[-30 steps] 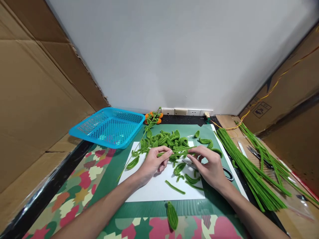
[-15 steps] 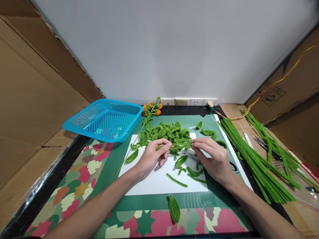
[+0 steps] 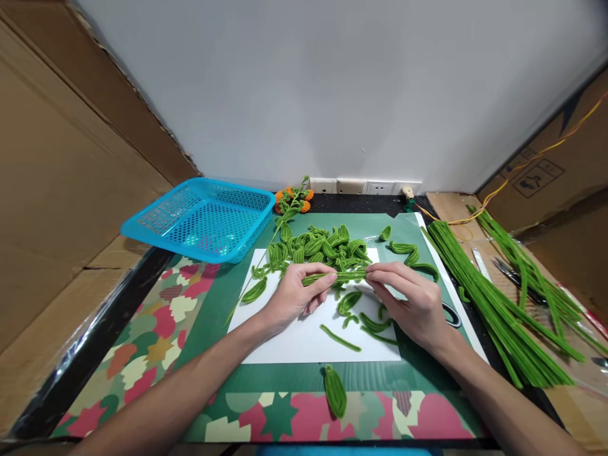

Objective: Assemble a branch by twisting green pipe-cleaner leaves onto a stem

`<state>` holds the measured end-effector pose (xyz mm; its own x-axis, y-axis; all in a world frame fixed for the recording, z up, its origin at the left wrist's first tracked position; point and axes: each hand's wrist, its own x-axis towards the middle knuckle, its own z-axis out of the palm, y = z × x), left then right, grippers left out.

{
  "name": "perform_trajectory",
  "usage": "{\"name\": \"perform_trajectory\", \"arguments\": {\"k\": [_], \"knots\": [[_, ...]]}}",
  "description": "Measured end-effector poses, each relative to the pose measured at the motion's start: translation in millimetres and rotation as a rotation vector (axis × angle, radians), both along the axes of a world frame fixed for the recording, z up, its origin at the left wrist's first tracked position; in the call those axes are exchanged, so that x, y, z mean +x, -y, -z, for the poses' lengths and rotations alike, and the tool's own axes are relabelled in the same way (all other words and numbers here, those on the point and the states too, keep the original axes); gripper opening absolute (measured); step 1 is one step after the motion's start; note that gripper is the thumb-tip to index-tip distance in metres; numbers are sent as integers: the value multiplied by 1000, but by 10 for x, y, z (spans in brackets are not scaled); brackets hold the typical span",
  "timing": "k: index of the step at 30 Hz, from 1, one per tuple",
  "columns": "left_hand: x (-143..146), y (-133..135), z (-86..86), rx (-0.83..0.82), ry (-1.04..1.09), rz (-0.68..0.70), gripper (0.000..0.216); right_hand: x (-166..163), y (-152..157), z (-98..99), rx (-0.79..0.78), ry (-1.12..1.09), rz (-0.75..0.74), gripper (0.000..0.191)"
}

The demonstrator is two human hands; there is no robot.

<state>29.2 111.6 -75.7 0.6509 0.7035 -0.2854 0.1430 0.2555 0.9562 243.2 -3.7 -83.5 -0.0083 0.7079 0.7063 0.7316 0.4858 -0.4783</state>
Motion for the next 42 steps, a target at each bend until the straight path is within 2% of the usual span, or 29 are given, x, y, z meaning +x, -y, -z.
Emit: {"name": "perform_trajectory", "arguments": {"k": [6, 10, 18, 27, 36, 42], "knots": [[-5, -10, 9, 9, 53, 23, 36, 8, 13, 34, -13, 53, -29, 19], [-13, -15, 27, 4, 69, 34, 35, 41, 24, 19, 3, 61, 10, 18], [-14, -33, 28, -66, 149, 31, 34, -10, 5, -35, 46, 38, 15, 20], [-2, -13, 36, -21, 117, 32, 39, -6, 18, -18, 62, 106, -20, 20], [22, 22, 17, 54, 116, -89, 36, -11, 48, -30, 65, 171, -26, 17], [10, 13, 38, -2, 144, 10, 39, 13, 58, -35, 67, 145, -23, 19]]}}
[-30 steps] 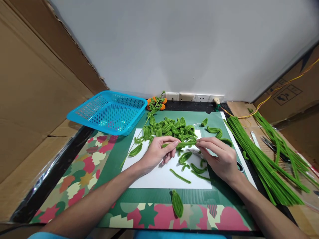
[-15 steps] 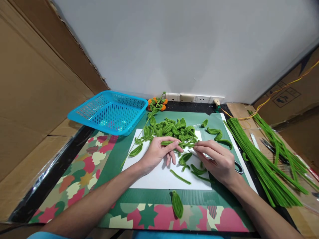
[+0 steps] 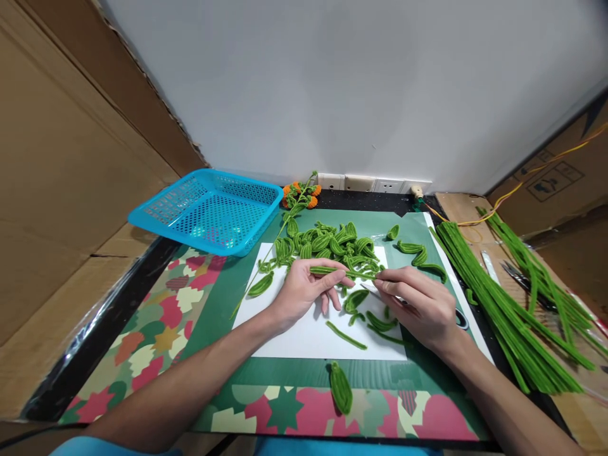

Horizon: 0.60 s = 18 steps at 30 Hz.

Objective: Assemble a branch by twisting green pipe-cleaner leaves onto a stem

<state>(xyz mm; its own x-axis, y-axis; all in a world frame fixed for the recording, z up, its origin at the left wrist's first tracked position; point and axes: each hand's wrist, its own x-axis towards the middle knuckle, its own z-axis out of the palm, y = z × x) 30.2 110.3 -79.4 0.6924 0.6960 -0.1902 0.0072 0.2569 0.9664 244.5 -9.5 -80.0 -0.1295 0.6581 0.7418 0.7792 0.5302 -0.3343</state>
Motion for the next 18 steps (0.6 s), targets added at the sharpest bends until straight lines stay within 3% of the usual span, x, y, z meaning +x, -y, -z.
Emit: {"name": "perform_trajectory", "arguments": {"k": [18], "knots": [[-22, -15, 31, 21, -26, 39, 37, 38, 2, 60, -14, 32, -6, 38]]}}
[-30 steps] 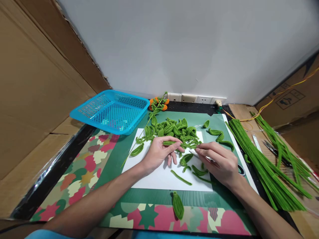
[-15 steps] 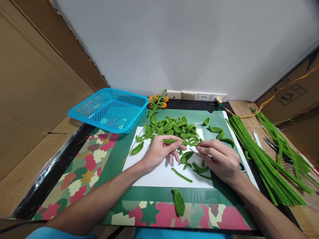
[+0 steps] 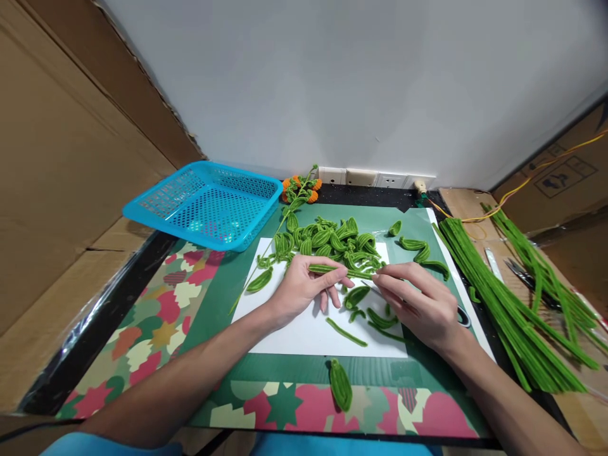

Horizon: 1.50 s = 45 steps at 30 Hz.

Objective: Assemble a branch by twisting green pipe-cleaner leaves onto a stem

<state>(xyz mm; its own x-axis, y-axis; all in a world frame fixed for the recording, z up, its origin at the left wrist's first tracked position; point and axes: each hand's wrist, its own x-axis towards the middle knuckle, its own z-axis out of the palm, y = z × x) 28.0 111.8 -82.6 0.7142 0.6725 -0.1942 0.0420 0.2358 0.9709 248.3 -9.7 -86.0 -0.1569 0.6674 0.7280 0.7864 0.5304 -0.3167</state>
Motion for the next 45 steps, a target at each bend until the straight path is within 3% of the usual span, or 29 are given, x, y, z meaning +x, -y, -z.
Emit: {"name": "perform_trajectory", "arguments": {"k": [8, 15, 18, 23, 28, 34, 39, 45], "knots": [[20, 16, -25, -38, -5, 13, 37, -17, -9, -40, -1, -51, -3, 33], [16, 25, -32, -22, 18, 2, 32, -96, -17, -145, -154, -293, 8, 11], [8, 28, -35, -18, 11, 9, 32, -121, -15, -131, -157, -270, -4, 10], [-6, 8, -19, -11, 17, -25, 34, -126, -16, -107, -259, -452, 43, 8], [-6, 17, -6, 15, 6, -32, 35, -97, -34, -137, -283, -501, 38, 5], [24, 82, -44, 33, 17, -3, 33, -206, -34, -107, -199, -363, 125, 12], [30, 87, -52, 60, 4, -10, 32, -287, -19, -29, -179, -94, 71, 10], [28, 103, -45, 100, -17, -1, 30, -291, -18, -26, -176, 65, 83, 14]]}}
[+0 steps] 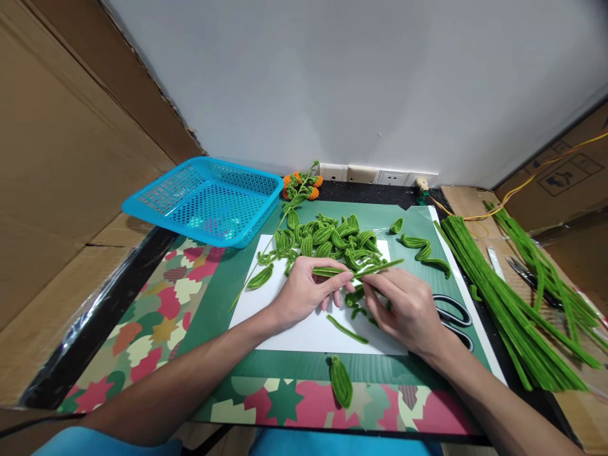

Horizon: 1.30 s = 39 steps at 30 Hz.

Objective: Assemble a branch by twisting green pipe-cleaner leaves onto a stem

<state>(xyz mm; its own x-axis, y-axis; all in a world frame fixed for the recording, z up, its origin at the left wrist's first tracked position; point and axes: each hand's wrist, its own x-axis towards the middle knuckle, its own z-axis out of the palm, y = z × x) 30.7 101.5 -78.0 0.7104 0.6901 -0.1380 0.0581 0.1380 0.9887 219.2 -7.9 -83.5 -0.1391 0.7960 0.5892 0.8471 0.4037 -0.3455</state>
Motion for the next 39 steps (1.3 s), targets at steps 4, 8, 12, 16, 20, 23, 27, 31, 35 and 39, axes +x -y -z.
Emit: {"name": "perform_trajectory", "arguments": {"k": [4, 8, 12, 16, 20, 23, 27, 31, 35, 39], "knots": [[4, 11, -19, 26, -20, -1, 29, 11, 6, -20, -13, 26, -60, 19], [3, 15, -35, 29, -40, 18, 29, 36, 26, -37, -37, 22, -93, 18], [1, 19, -43, 1, -44, 43, 28, 82, 34, -21, -56, 30, -117, 18], [-3, 17, -40, 10, -47, 52, 28, 106, 28, 11, -44, 42, -128, 20], [-9, 6, -30, 12, -50, 58, 28, 111, 29, 10, -42, 68, -104, 20], [-15, -2, -26, 11, -32, 70, 28, 124, 33, -3, -40, 90, -92, 20], [-22, -8, -28, 14, -26, 83, 28, 135, 30, -12, -7, 113, -84, 21], [-25, -9, -33, 22, -30, 84, 30, 118, 15, -12, 24, 136, -58, 20], [-31, -12, -33, 26, -42, 91, 32, 99, 7, -19, 41, 152, -54, 18], [-38, -14, -31, -5, -30, 128, 30, 100, 13, -47, 46, 141, -60, 16]]}}
